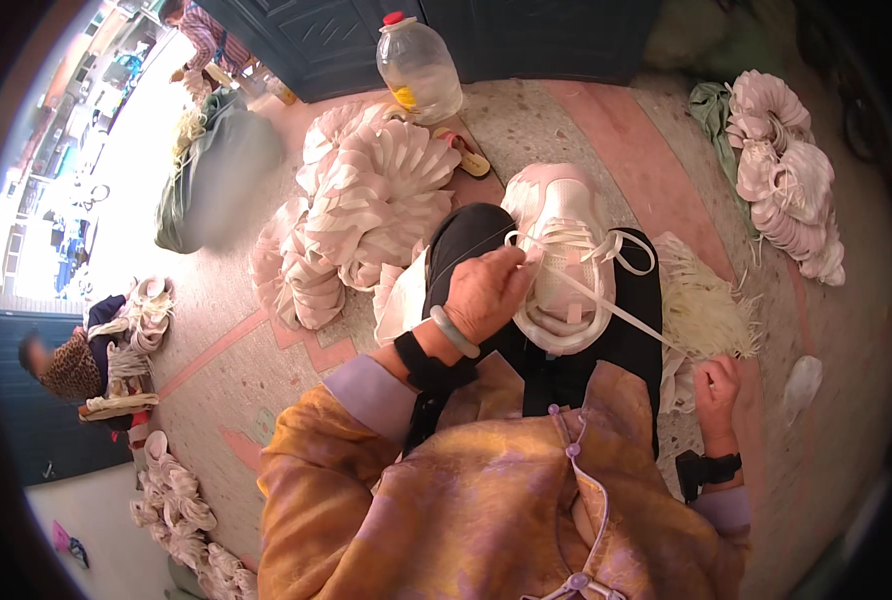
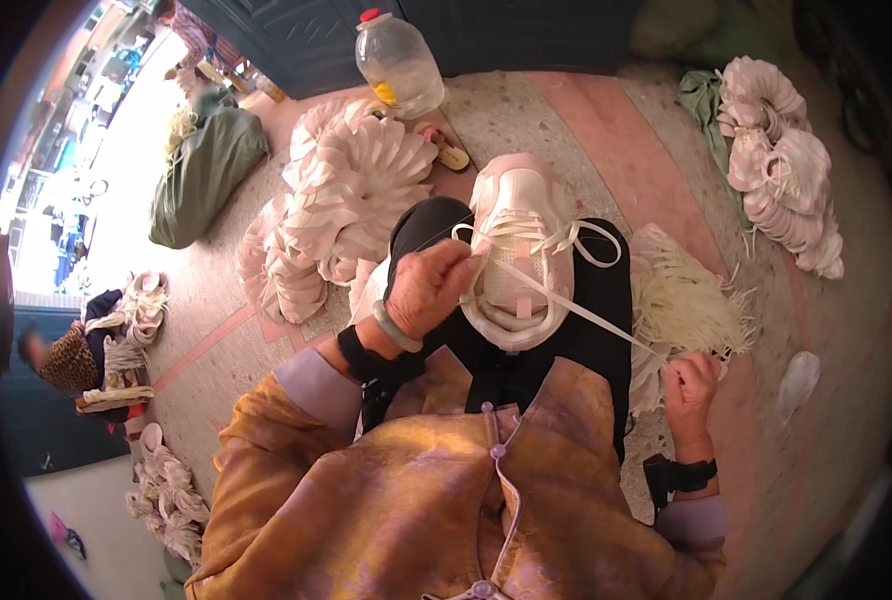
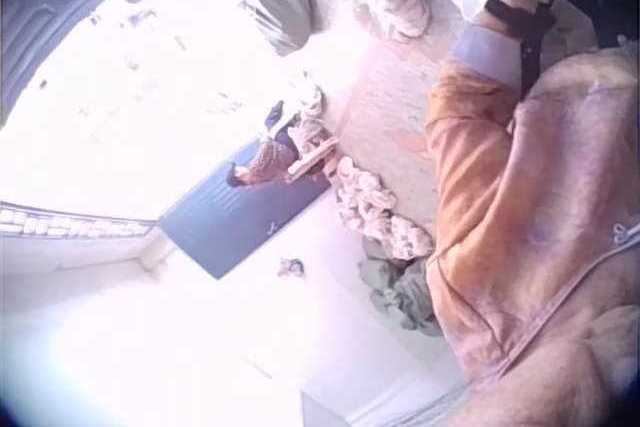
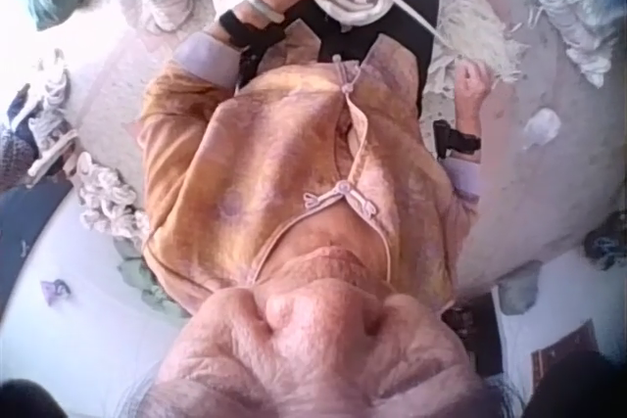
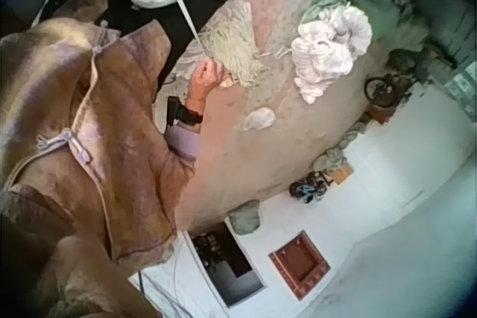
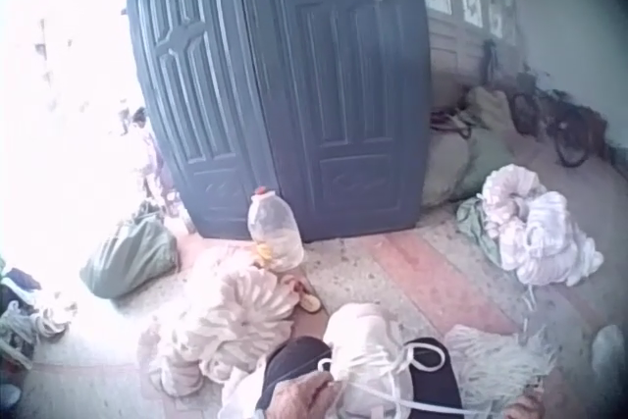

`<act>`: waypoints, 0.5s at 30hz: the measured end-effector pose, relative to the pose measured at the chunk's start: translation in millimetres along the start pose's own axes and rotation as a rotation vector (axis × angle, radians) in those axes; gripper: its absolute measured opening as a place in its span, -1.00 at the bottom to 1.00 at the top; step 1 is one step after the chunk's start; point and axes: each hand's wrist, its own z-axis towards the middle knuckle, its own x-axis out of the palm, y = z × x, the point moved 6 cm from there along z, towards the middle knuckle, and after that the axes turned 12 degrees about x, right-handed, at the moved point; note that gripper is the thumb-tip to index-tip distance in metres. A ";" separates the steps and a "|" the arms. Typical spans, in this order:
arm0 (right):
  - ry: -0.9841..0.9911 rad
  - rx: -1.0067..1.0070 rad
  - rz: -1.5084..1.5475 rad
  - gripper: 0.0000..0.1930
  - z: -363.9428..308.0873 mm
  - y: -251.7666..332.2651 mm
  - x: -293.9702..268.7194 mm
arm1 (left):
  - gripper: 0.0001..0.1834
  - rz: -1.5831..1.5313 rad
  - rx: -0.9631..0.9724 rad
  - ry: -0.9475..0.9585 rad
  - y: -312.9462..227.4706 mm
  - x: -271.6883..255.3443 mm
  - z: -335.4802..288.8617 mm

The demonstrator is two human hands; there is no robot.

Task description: Manually lacing a shoe through eyelets.

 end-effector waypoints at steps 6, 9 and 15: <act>0.134 -0.097 -0.070 -0.86 24.3 40.9 23.6 | -0.78 -0.132 -0.273 -0.090 52.5 0.6 6.7; 0.059 -0.173 -0.014 -0.77 38.7 64.5 32.0 | -0.84 -0.384 -0.462 -0.035 63.0 7.8 14.9; 0.108 -0.287 0.204 -0.62 58.1 106.4 54.9 | -0.79 -0.826 -0.493 0.046 51.9 8.4 23.4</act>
